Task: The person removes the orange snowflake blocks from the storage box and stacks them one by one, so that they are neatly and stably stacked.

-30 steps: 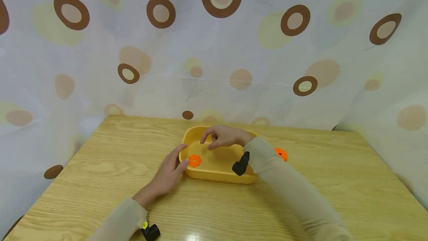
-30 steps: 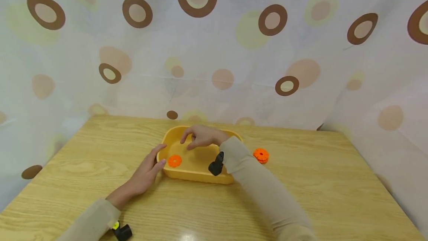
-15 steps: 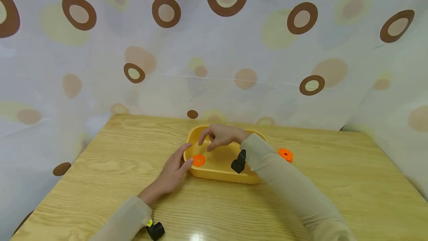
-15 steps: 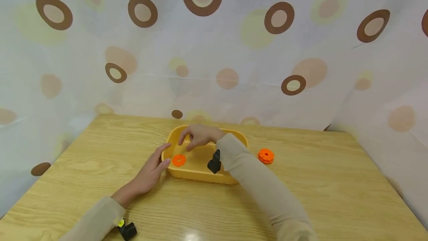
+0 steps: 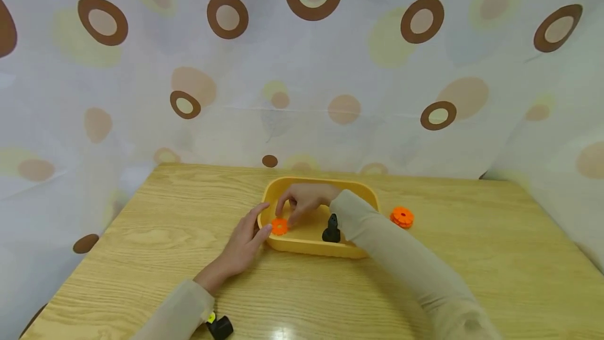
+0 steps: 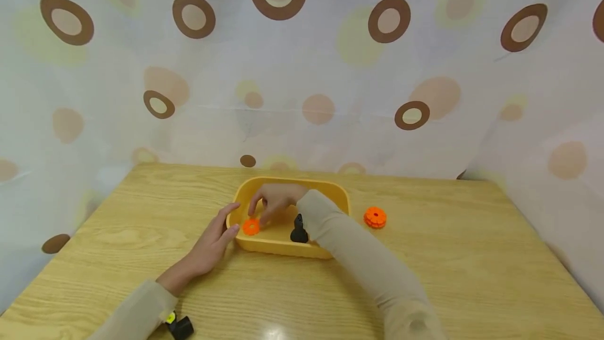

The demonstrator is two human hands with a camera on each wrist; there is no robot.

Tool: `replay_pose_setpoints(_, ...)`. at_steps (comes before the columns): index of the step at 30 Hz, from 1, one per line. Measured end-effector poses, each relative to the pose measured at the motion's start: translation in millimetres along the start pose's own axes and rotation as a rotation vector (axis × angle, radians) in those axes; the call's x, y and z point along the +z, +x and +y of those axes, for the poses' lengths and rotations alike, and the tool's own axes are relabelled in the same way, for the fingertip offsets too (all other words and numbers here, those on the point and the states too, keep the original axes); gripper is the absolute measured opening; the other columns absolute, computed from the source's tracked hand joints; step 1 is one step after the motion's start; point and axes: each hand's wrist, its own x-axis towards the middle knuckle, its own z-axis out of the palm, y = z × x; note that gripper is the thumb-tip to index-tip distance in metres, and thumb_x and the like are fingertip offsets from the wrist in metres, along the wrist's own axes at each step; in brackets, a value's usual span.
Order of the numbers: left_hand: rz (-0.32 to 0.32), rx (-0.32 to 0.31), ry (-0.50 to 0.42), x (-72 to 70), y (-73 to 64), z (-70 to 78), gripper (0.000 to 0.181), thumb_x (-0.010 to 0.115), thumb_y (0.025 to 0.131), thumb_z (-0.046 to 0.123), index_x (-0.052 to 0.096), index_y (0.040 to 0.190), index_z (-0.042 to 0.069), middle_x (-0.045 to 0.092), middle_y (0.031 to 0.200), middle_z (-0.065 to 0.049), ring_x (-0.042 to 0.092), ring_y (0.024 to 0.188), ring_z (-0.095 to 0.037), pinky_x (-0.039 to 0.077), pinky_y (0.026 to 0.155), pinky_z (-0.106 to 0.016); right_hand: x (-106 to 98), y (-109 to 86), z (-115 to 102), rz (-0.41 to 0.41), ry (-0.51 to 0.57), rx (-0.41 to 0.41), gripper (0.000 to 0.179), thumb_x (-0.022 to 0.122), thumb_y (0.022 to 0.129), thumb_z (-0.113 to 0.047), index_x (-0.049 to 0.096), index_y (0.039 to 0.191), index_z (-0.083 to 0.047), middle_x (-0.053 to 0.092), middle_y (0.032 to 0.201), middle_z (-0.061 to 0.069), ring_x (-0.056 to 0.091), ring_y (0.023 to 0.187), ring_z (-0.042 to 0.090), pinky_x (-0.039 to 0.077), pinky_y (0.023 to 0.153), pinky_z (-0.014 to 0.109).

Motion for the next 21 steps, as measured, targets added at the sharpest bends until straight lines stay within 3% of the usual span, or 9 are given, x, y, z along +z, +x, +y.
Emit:
replay_pose_setpoints(5,0.015,0.019,0.000,0.5,1.7,0.8,0.048,0.049,0.100,0.022,0.038,0.144,0.007,0.050,0.133,-0.020,0.049,0.106,-0.029,0.040,0.091,-0.044,3,2.0,-3,0.004,-0.019,-0.003,0.036,0.079,0.079,-0.014,0.068,0.111,-0.003,0.038,0.053,-0.006,0.033,0.047,0.005,0.031,0.051,0.017)
replay_pose_setpoints(12,0.008,0.029,-0.006,0.7,0.9,0.7,0.048,0.050,0.100,0.021,0.037,0.144,0.005,0.049,0.136,-0.020,0.049,0.109,-0.029,0.041,0.092,-0.045,13,4.6,-2,0.041,-0.016,0.065,0.037,0.080,0.079,-0.019,0.065,0.108,-0.003,0.049,0.062,-0.004,0.044,0.054,0.006,0.037,0.055,0.016)
replay_pose_setpoints(21,-0.011,-0.001,-0.016,1.7,0.5,-0.8,0.049,0.048,0.101,0.023,0.035,0.145,0.006,0.044,0.141,-0.023,0.046,0.118,-0.034,0.038,0.098,-0.052,18,9.6,-4,0.065,-0.022,0.128,0.034,0.081,0.077,-0.016,0.063,0.103,-0.002,0.049,0.066,-0.003,0.043,0.057,0.007,0.037,0.056,0.016)
